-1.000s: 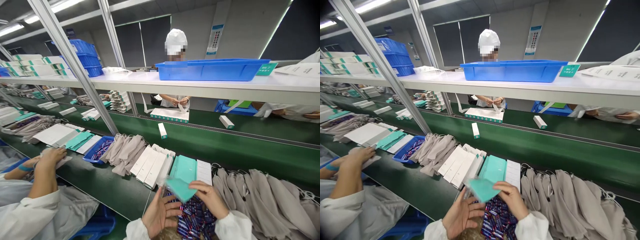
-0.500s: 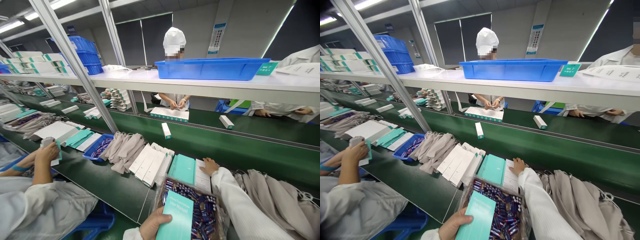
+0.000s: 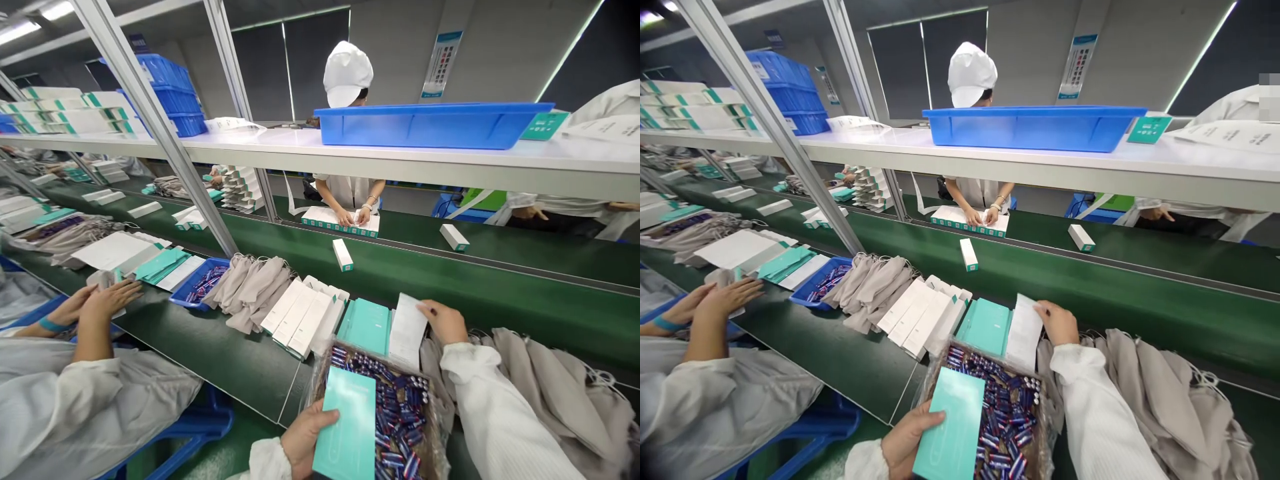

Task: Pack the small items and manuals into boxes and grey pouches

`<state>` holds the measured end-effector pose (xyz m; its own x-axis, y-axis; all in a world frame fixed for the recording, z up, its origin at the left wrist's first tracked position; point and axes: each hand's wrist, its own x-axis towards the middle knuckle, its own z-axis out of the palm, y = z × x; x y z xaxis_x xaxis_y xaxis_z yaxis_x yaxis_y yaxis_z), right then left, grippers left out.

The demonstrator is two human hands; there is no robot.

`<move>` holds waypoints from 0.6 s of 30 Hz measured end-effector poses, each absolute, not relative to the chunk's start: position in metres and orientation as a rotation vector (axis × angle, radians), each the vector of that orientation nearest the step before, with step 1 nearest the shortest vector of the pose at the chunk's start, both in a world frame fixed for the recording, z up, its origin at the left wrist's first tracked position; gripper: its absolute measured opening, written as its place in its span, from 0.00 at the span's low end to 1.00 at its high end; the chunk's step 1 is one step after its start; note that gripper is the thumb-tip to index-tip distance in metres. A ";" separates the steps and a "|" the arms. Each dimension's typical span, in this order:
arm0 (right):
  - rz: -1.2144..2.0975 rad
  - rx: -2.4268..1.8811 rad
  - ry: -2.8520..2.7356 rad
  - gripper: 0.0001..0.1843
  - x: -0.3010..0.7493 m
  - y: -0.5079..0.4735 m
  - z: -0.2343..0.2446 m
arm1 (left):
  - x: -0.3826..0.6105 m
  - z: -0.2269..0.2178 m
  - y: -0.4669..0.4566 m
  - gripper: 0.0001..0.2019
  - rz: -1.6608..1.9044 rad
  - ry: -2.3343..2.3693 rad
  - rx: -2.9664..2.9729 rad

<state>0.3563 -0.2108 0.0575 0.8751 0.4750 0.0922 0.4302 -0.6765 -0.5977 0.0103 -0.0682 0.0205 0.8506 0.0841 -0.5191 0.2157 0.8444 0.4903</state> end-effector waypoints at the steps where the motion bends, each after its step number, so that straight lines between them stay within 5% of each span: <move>1: 0.087 -2.344 -0.593 0.21 0.355 -0.217 0.064 | 0.011 0.020 -0.068 0.25 -0.042 0.588 0.587; 6: 0.385 -2.000 -0.605 0.33 0.304 -0.227 0.076 | 0.018 0.022 -0.062 0.24 -0.008 0.739 0.659; 11: 0.625 -1.844 -0.731 0.25 0.205 -0.201 0.046 | 0.025 0.031 -0.065 0.23 -0.048 0.582 0.597; 18: 0.390 -1.939 -0.698 0.20 0.166 -0.197 0.017 | 0.027 0.028 -0.066 0.23 -0.086 0.585 0.753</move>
